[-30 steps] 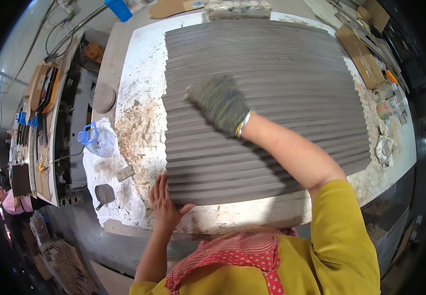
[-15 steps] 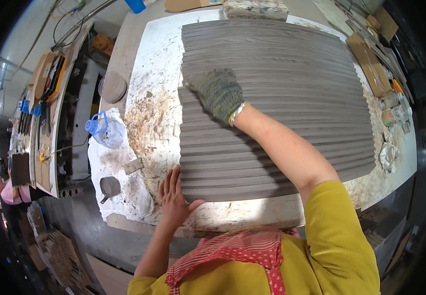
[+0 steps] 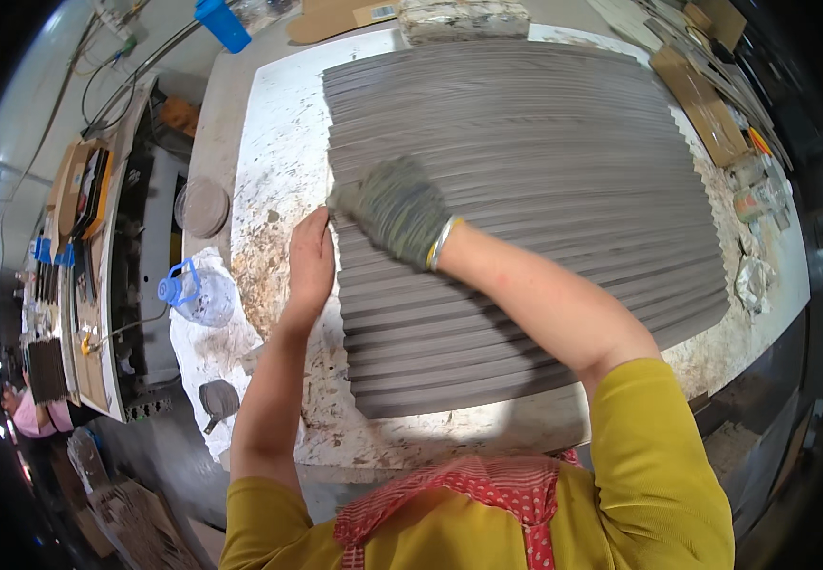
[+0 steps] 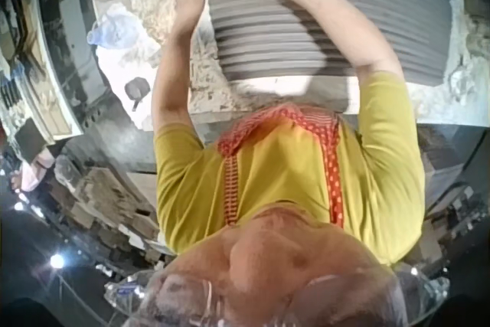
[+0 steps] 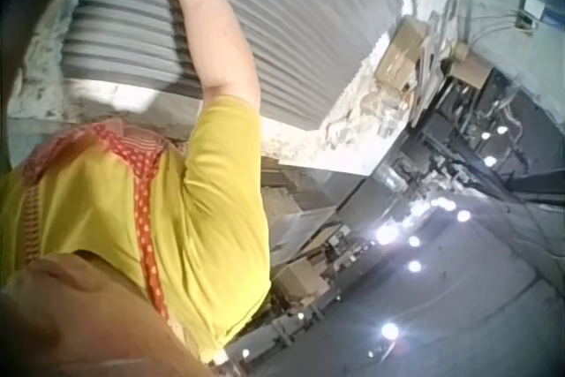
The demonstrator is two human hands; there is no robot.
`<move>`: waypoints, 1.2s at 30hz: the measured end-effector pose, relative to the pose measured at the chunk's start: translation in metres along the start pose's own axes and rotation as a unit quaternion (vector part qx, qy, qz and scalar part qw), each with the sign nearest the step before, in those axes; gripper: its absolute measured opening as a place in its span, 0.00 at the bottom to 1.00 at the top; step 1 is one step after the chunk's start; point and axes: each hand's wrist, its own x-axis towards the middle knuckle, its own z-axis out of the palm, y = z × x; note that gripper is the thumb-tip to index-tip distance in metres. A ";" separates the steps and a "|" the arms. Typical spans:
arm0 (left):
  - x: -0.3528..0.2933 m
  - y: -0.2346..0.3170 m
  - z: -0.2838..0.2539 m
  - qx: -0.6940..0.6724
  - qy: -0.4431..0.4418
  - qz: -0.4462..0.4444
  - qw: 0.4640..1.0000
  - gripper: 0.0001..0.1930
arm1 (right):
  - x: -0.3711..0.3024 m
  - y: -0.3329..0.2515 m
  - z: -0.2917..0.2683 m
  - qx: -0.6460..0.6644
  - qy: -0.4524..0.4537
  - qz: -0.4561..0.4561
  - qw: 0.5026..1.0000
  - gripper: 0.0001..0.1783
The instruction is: The person cleans a ribbed wood panel using a small rectangular block to wipe along the grooves, then picks up a larger panel and wipes the entire surface with the same block.
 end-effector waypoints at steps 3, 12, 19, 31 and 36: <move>0.007 0.012 0.011 0.031 -0.004 0.029 0.999 0.21 | 0.003 0.035 0.017 -0.040 0.101 0.015 0.994 0.10; 0.006 0.020 0.009 0.072 -0.021 0.041 0.996 0.22 | 0.007 0.034 0.007 -0.063 0.086 0.096 0.990 0.09; 0.026 0.001 -0.001 0.040 0.004 0.023 0.999 0.20 | -0.027 0.047 0.018 -0.098 0.123 -0.006 0.988 0.09; 0.041 -0.001 0.009 0.119 -0.012 -0.014 0.993 0.25 | -0.077 0.116 -0.046 -0.146 -0.020 0.306 0.941 0.14; 0.044 0.008 0.011 0.148 -0.009 -0.016 0.989 0.25 | -0.081 0.077 -0.035 -0.162 -0.022 0.093 0.982 0.09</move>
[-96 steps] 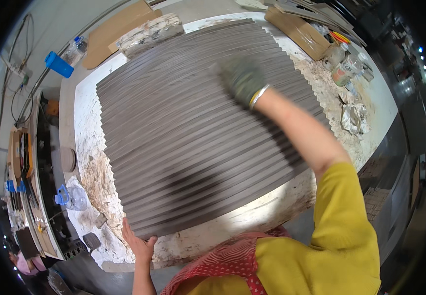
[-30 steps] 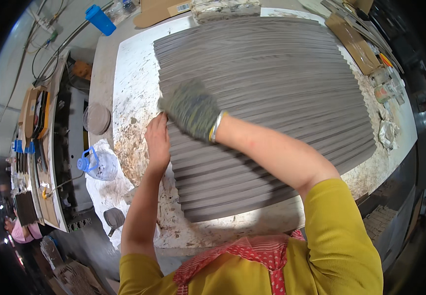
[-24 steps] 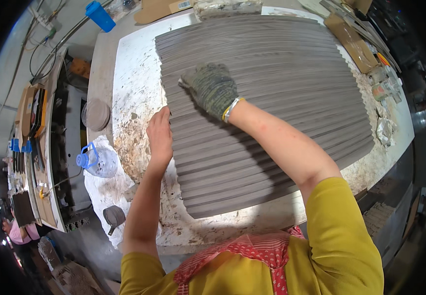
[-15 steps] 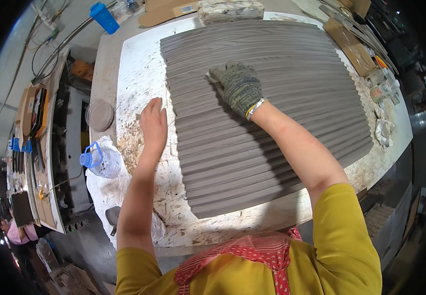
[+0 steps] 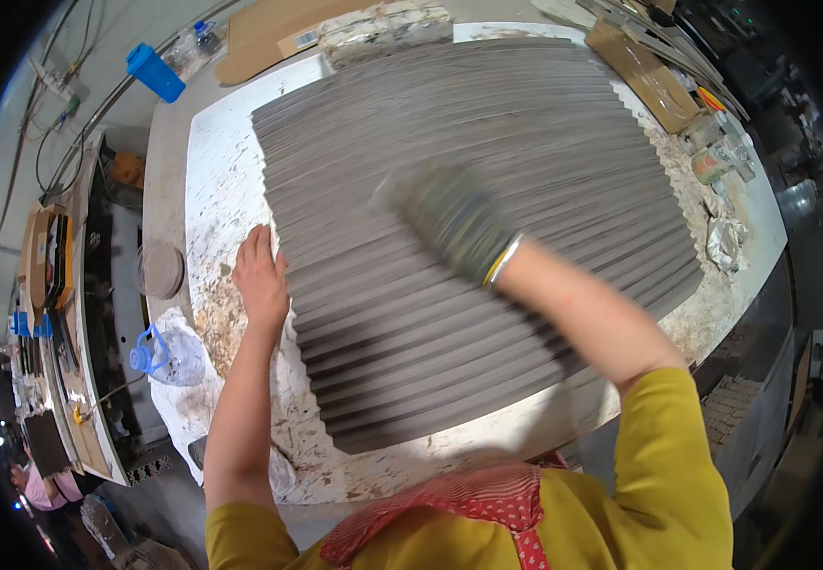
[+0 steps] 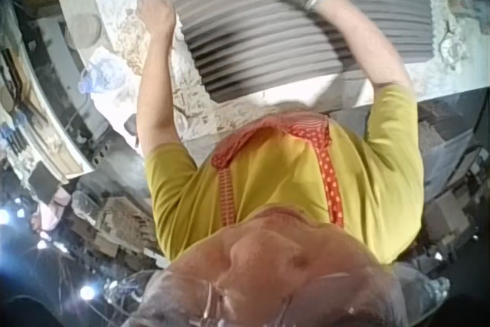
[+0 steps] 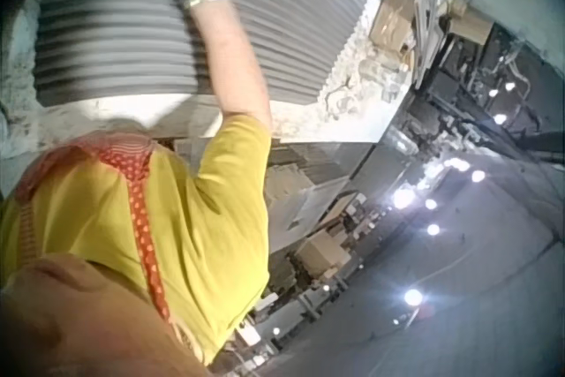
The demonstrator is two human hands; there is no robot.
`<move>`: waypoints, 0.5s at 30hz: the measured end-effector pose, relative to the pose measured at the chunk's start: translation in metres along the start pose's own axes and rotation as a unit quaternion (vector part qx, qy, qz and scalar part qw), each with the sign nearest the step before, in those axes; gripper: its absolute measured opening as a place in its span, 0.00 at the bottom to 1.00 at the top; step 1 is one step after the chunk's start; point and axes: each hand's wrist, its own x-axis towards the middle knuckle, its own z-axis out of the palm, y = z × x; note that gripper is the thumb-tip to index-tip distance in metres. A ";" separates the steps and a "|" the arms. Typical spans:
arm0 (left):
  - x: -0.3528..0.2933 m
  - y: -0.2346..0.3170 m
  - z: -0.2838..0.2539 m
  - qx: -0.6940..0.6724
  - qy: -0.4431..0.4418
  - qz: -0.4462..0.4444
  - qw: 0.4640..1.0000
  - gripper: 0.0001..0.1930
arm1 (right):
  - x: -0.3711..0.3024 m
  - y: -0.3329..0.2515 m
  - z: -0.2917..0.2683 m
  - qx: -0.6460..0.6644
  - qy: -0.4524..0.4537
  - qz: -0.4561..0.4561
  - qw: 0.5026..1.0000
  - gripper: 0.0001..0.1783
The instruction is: The person cleans a ribbed wood panel using a small rectangular block to wipe along the grooves, then picks up a larger panel and wipes the entire surface with the same block.
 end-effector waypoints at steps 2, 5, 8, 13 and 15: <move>-0.002 -0.006 0.003 -0.013 0.011 0.011 1.000 0.25 | 0.002 -0.027 -0.019 -0.006 -0.084 -0.067 0.994 0.09; -0.005 -0.011 0.006 0.010 0.010 0.009 1.000 0.25 | -0.027 0.050 0.014 -0.019 -0.006 0.076 0.997 0.08; -0.003 -0.002 -0.002 0.012 0.008 0.000 1.000 0.24 | -0.056 0.135 0.004 0.085 0.013 0.265 0.961 0.11; -0.001 0.007 0.002 0.027 -0.003 -0.003 1.000 0.25 | -0.033 0.065 0.021 0.002 0.146 -0.081 0.986 0.12; 0.000 0.004 0.011 0.019 -0.007 -0.001 1.000 0.25 | -0.009 -0.001 -0.006 0.126 -0.007 -0.110 0.986 0.12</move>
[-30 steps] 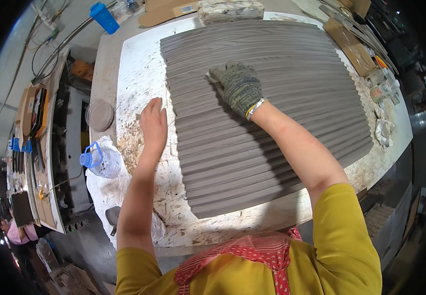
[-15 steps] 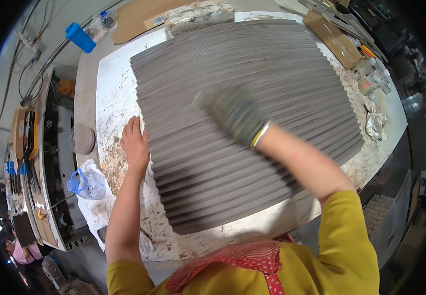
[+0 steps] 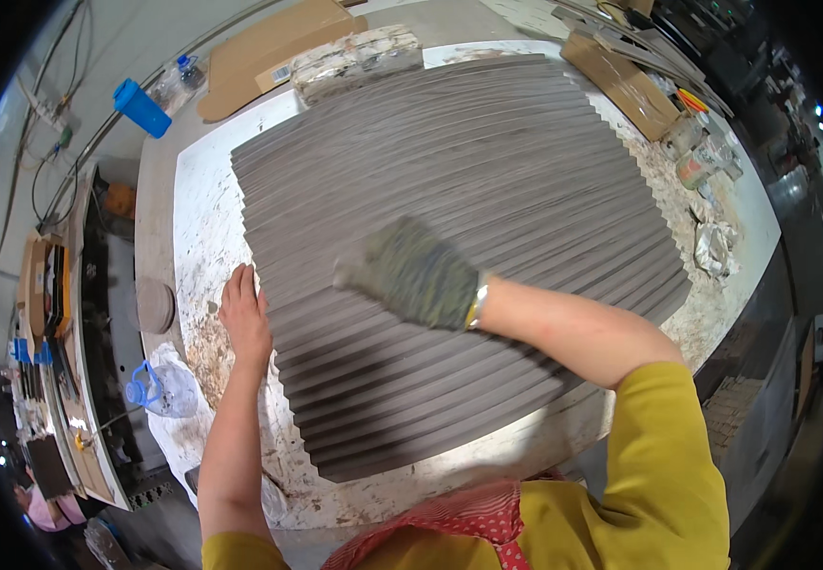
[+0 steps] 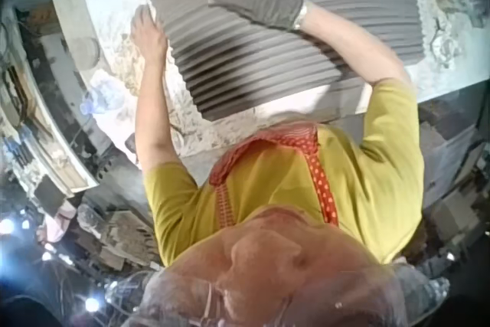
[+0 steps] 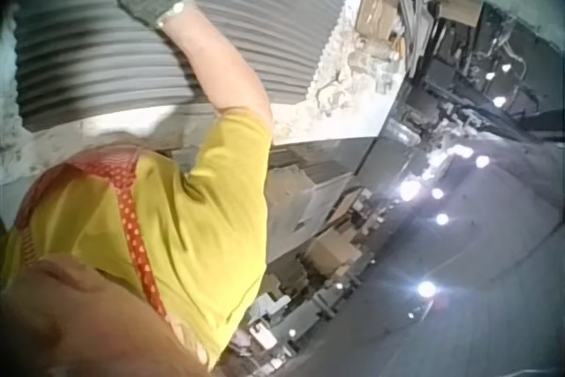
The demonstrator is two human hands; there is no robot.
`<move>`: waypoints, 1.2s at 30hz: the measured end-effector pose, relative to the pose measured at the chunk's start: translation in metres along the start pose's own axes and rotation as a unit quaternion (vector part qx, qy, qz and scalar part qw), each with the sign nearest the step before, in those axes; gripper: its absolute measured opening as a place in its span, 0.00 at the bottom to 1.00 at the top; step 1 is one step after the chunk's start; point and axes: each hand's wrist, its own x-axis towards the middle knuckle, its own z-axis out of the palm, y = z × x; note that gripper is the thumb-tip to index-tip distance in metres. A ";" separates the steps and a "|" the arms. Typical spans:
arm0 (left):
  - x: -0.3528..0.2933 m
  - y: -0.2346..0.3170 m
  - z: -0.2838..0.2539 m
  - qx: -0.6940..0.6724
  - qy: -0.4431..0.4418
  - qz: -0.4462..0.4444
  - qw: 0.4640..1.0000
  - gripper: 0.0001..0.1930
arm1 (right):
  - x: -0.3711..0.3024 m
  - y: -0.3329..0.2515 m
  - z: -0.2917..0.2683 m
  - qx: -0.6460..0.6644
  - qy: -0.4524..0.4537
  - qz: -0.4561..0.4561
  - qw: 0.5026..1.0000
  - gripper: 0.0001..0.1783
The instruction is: The person cleans a ribbed wood panel using a small rectangular block to wipe along the grooves, then picks up a larger panel and wipes the entire surface with the same block.
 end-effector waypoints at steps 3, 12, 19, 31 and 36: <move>-0.005 -0.007 -0.013 0.001 0.010 -0.002 1.000 0.24 | 0.004 0.044 0.016 -0.150 0.015 0.045 0.987 0.12; -0.002 -0.021 -0.014 -0.014 0.028 0.016 0.999 0.24 | 0.003 0.085 -0.008 -0.096 -0.030 0.208 0.973 0.15; -0.003 -0.003 -0.011 -0.011 0.014 -0.014 1.000 0.24 | 0.048 0.060 0.000 -0.105 0.066 -0.002 0.992 0.16; -0.006 -0.004 -0.011 -0.044 0.052 0.004 0.998 0.23 | 0.136 -0.020 0.046 -0.038 0.163 -0.171 0.971 0.16; -0.006 -0.008 -0.008 -0.053 0.042 0.000 0.998 0.22 | 0.175 -0.012 0.047 -0.039 0.022 -0.005 0.999 0.15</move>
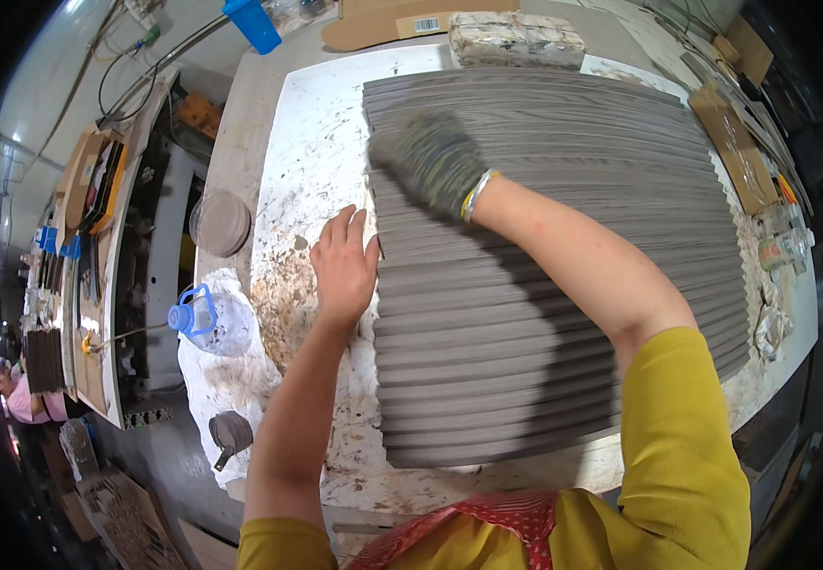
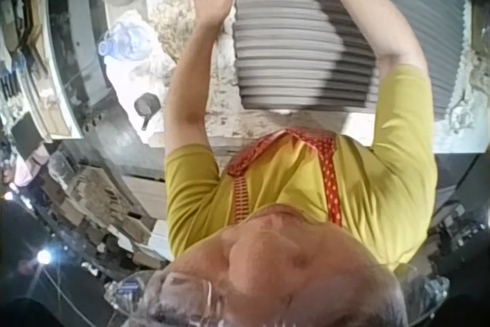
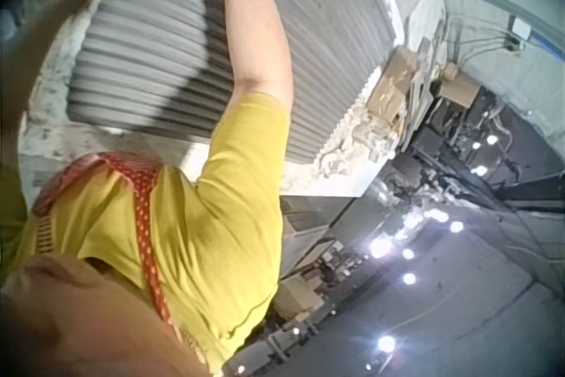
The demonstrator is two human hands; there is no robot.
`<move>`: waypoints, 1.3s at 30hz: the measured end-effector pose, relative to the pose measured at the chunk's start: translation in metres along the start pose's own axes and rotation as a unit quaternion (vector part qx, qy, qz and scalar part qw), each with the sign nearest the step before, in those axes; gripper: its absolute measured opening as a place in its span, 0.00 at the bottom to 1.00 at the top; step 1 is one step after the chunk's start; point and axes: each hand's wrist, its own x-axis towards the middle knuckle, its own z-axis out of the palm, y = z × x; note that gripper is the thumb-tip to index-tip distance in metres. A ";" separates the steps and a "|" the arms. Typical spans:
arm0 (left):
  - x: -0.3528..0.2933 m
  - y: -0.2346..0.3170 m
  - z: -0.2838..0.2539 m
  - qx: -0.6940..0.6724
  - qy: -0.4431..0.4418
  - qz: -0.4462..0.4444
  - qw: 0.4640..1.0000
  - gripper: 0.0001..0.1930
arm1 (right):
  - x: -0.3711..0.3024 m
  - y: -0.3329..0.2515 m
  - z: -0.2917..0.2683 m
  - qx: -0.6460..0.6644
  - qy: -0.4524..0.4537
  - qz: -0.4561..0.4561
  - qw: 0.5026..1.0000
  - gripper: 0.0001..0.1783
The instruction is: The person cleans a ribbed wood panel using a small rectangular block to wipe along the grooves, then picks up a larger panel and wipes the entire surface with the same block.
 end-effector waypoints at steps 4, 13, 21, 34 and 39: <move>0.002 0.001 0.004 0.038 -0.003 0.016 0.999 0.22 | 0.005 0.016 0.006 0.036 0.055 -0.010 0.998 0.14; 0.008 0.001 0.001 0.023 0.001 0.013 1.000 0.22 | -0.017 0.047 0.022 -0.003 0.084 0.048 0.995 0.10; 0.001 -0.002 0.001 0.044 -0.023 -0.007 0.999 0.23 | -0.013 -0.005 0.018 -0.012 0.155 -0.017 0.988 0.10; 0.004 0.008 0.001 0.036 -0.018 0.000 0.999 0.23 | 0.022 0.049 0.009 -0.009 0.027 0.085 0.996 0.10; 0.003 0.006 -0.002 0.036 -0.016 -0.006 0.999 0.23 | 0.029 0.027 0.010 -0.043 0.063 0.028 0.997 0.10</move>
